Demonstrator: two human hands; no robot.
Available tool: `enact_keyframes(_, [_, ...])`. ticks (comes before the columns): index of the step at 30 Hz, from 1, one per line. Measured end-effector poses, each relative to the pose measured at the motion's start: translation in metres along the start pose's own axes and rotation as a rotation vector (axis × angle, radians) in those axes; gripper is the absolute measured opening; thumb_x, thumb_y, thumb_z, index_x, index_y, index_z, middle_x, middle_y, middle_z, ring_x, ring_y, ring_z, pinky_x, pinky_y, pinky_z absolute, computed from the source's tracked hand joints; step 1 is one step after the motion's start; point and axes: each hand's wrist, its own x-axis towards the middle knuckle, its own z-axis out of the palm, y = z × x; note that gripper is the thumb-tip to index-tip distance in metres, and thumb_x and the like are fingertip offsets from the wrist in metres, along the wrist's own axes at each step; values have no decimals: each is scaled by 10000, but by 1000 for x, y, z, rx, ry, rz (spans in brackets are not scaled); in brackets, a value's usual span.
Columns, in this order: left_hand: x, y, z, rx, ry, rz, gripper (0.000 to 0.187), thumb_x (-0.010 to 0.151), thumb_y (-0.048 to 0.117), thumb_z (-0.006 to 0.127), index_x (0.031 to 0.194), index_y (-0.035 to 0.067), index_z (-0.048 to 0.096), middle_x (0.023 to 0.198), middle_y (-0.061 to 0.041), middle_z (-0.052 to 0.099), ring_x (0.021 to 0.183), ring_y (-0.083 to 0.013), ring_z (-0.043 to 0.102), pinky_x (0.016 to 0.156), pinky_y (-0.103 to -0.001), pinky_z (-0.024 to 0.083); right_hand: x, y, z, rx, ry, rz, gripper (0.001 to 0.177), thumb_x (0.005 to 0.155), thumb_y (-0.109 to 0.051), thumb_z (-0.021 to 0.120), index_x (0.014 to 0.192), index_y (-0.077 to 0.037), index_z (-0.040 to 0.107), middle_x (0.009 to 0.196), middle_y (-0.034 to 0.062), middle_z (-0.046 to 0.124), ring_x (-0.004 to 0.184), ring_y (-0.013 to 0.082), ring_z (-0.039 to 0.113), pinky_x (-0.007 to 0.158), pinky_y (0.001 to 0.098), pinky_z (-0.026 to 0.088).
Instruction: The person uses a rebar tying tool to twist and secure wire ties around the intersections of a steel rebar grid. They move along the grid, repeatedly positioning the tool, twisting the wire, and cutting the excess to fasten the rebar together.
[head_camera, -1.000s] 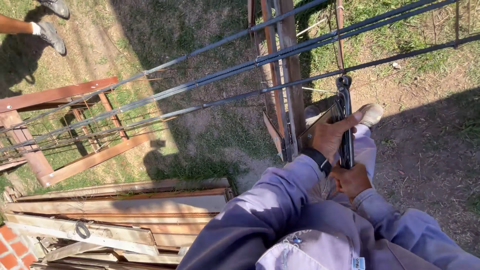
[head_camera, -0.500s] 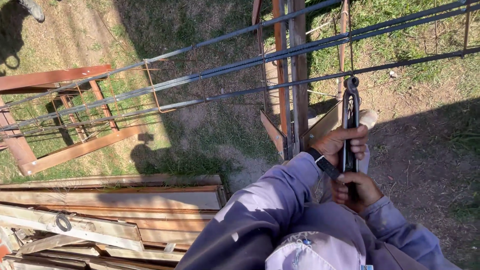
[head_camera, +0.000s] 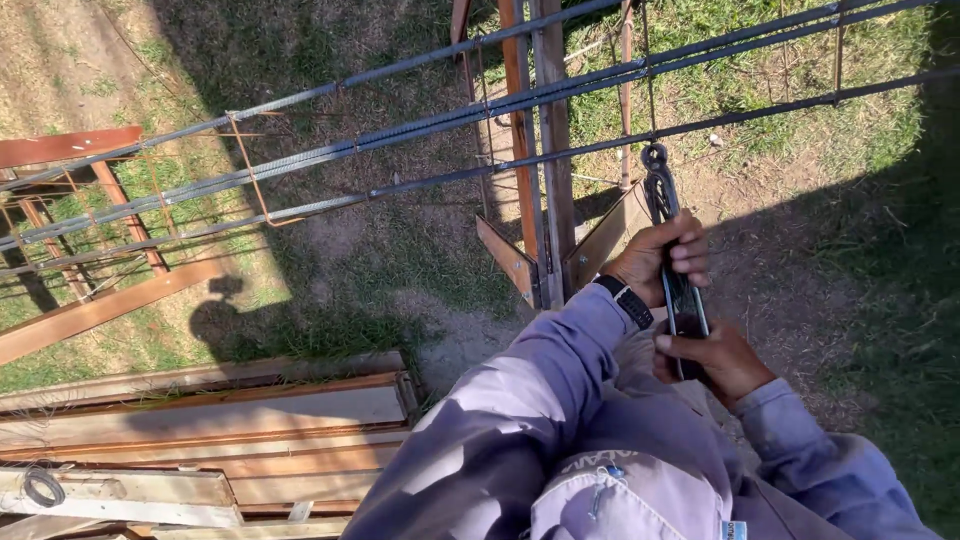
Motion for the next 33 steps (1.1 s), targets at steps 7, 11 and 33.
enact_keyframes(7, [32,-37,-7,198,427,163,317,802,351,840,927,103,688,833,-63,730,706,-177,707,692,-334,601,24,17,-74,-1252,616,-197,521,878,-480,602,1225,-91,615,925,328,719,874,573,669,782,637,483])
enact_keyframes(11, [23,-56,-2,606,849,155,536,820,697,572,775,164,543,762,-62,583,671,-179,550,652,-348,454,7,16,-95,-1123,391,-149,473,861,-460,637,1195,-126,656,979,301,723,925,533,652,776,573,458])
enact_keyframes(33, [-48,-44,139,1005,580,605,337,814,348,725,846,137,465,614,-3,536,546,-109,459,510,-278,351,-41,34,-216,-180,92,-551,261,929,-52,668,1176,-20,590,974,118,630,702,232,615,670,367,539])
